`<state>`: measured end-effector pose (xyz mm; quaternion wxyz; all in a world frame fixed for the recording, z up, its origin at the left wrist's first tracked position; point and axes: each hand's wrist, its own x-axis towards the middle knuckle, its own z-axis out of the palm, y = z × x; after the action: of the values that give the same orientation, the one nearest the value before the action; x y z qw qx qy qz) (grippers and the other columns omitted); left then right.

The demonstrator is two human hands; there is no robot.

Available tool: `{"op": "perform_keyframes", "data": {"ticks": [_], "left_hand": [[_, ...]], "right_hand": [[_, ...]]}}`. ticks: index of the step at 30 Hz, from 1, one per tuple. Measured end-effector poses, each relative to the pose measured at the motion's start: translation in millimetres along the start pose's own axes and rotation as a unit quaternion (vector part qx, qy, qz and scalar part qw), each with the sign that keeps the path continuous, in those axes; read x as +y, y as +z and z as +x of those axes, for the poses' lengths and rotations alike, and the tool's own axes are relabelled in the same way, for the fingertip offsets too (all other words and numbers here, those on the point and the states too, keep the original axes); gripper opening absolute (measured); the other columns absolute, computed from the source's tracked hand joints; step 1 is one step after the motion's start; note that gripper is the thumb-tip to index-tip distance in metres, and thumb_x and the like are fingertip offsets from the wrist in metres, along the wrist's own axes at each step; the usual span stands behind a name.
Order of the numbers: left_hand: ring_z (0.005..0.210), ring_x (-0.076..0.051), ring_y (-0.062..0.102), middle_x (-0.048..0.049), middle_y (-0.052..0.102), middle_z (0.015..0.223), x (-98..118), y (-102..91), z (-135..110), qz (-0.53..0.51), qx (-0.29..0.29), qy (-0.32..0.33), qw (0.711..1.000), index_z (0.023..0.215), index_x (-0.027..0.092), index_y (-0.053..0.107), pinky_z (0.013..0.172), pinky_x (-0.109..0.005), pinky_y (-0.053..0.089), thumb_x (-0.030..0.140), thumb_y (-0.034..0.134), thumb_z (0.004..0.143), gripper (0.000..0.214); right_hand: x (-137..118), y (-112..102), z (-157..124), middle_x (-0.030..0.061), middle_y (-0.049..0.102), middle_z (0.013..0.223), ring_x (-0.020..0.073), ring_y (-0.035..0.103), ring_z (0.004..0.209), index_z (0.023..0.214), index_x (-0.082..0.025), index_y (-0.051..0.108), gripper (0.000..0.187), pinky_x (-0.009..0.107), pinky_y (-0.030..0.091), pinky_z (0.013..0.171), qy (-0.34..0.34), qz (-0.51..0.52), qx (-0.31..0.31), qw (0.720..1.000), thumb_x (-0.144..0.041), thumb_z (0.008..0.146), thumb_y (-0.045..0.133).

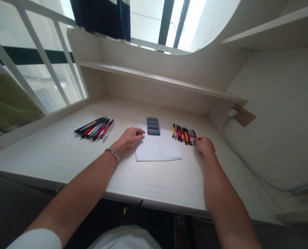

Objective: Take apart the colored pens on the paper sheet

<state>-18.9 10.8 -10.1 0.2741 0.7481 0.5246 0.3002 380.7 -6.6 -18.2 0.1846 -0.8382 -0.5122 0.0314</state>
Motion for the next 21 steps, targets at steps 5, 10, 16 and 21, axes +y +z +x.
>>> {"op": "perform_keyframes", "data": {"ticks": [5,10,16,21], "left_hand": [[0.088,-0.021,0.070,-0.0109,0.078,0.100,1.2,-18.0,4.6,0.081,0.053,-0.051,0.994,0.106,0.016,0.077,0.081,-0.031,0.052,0.029,0.063,0.086,0.027],[0.095,-0.024,0.069,-0.0114,0.078,0.105,-13.7,-64.2,7.6,0.200,0.081,-0.065,0.974,0.105,0.016,0.078,0.086,-0.031,0.050,0.028,0.059,0.088,0.028],[0.098,-0.030,0.069,-0.0102,0.077,0.107,-64.6,-138.5,-19.7,0.310,0.162,-0.178,0.920,0.105,0.021,0.079,0.079,-0.033,0.049,0.035,0.061,0.082,0.032],[0.094,-0.031,0.069,-0.0131,0.077,0.104,-88.1,-154.4,-36.6,0.338,0.123,-0.218,0.907,0.108,0.020,0.078,0.073,-0.032,0.048,0.042,0.059,0.081,0.039]], "right_hand": [[-16.7,-12.5,-4.9,0.0254,0.070,0.115,0.0334,0.067,0.102,0.119,-0.012,0.075,0.042,0.041,0.049,0.084,-0.047,0.067,0.111,0.990,-0.034,0.090,0.054],[-63.3,-9.1,-33.0,0.0127,0.077,0.100,0.0241,0.070,0.089,0.104,-0.017,0.079,0.031,0.031,0.049,0.078,-0.213,0.161,0.022,0.964,-0.031,0.091,0.055],[-105.8,16.1,-71.0,0.0070,0.078,0.099,0.0205,0.069,0.089,0.099,-0.020,0.079,0.023,0.028,0.047,0.082,-0.393,0.132,-0.096,0.905,-0.027,0.093,0.057],[-108.6,17.9,-77.2,0.0081,0.077,0.101,0.0207,0.068,0.092,0.100,-0.019,0.078,0.025,0.028,0.047,0.085,-0.405,0.116,-0.097,0.902,-0.024,0.095,0.055]]}}
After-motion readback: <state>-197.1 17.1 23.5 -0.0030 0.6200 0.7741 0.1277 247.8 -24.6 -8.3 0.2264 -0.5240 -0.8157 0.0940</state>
